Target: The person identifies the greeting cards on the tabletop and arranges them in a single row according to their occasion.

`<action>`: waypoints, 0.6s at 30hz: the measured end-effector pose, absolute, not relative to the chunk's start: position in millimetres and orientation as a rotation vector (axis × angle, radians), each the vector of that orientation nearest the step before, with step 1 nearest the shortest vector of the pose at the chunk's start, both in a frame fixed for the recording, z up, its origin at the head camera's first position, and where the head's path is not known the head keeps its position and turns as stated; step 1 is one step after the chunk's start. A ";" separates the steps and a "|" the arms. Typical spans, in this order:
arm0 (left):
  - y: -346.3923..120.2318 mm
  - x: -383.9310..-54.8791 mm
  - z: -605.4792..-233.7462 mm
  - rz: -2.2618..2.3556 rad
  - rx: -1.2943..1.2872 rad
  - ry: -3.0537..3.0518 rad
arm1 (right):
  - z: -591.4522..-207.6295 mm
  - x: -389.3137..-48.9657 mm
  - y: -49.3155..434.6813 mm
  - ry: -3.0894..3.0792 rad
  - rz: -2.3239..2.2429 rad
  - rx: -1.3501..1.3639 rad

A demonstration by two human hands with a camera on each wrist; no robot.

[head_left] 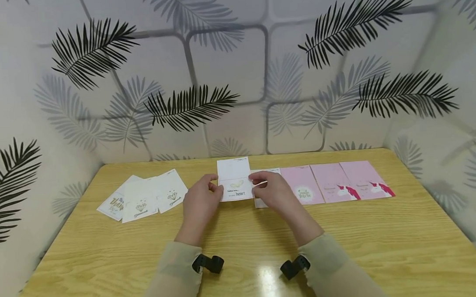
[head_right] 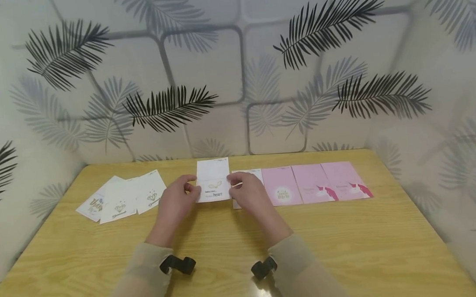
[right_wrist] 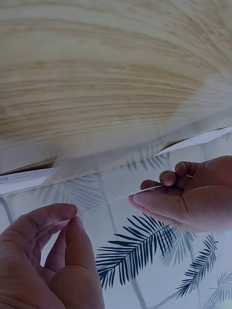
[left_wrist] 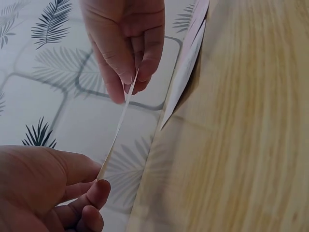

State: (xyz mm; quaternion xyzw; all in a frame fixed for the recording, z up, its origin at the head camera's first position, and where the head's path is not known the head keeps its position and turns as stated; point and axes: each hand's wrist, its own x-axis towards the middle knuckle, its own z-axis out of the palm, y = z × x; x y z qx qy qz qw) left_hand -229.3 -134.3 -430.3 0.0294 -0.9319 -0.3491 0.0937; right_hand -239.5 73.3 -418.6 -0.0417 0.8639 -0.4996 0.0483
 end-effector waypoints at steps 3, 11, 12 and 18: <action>-132.6 -229.2 -432.8 -1.004 0.066 -2.777 | -416.8 -239.5 74.7 2.663 -1.421 -0.152; -133.4 -229.2 -442.2 -0.936 -0.004 -2.821 | -415.3 -237.4 74.3 2.719 -1.185 -0.231; -133.7 -229.3 -443.1 -0.938 -0.003 -2.832 | -415.4 -237.1 74.1 2.725 -1.166 -0.238; -134.8 -230.9 -448.6 -0.923 -0.011 -2.868 | -416.8 -236.2 74.1 2.741 -1.091 -0.273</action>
